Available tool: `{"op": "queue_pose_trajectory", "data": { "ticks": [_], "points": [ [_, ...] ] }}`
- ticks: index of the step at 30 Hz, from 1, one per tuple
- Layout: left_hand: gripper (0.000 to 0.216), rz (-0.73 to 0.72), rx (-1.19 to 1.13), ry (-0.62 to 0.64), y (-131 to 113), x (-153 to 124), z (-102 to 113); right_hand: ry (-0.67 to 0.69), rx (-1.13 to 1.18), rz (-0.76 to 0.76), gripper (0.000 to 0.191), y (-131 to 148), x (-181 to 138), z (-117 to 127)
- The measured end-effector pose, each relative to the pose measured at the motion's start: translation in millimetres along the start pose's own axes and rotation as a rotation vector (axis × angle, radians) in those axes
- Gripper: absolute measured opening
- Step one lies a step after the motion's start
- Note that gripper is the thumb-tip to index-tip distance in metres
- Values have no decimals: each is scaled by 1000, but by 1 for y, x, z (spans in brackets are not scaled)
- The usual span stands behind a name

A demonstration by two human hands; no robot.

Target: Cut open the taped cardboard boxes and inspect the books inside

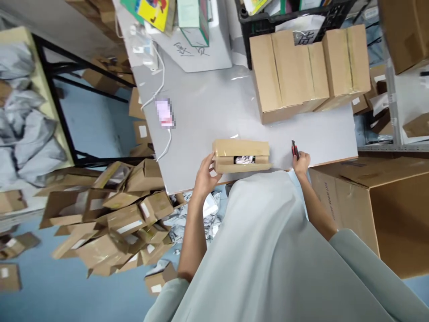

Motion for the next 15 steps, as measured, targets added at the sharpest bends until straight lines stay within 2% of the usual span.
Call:
{"op": "queue_pose_trajectory", "data": {
  "ticks": [2,3,6,8,9,12,14,15],
  "points": [
    [85,88,-79,-100,22,-8,6,-3,-1,99,45,23,-4,-2],
    [83,120,-112,-145,30,-11,6,69,34,158,43,36,-6,-8],
    [82,174,-242,-251,40,-15,1,530,234,268,42,79,-24,-44],
    [78,170,-358,-276,39,-15,-6,754,322,323,49,109,-42,-62],
    [71,161,-425,-276,37,-14,-11,777,328,361,52,122,-49,-65],
    [50,145,-610,-300,36,-10,-22,656,172,489,57,156,-58,-57],
    [52,160,-603,-344,40,-7,-27,630,-3,537,52,169,-59,-49],
    [51,166,-537,-357,42,-5,-28,659,-74,553,49,172,-59,-46]
  ]
}}
Point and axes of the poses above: each hand's wrist, its own x-axis towards the middle knuckle, its own z-axis out of the back of the hand, y = z × x, the point moved 6 cm from there along x, towards the middle knuckle, and after that the axes turned 13 degrees about y, right-handed, at the moved point
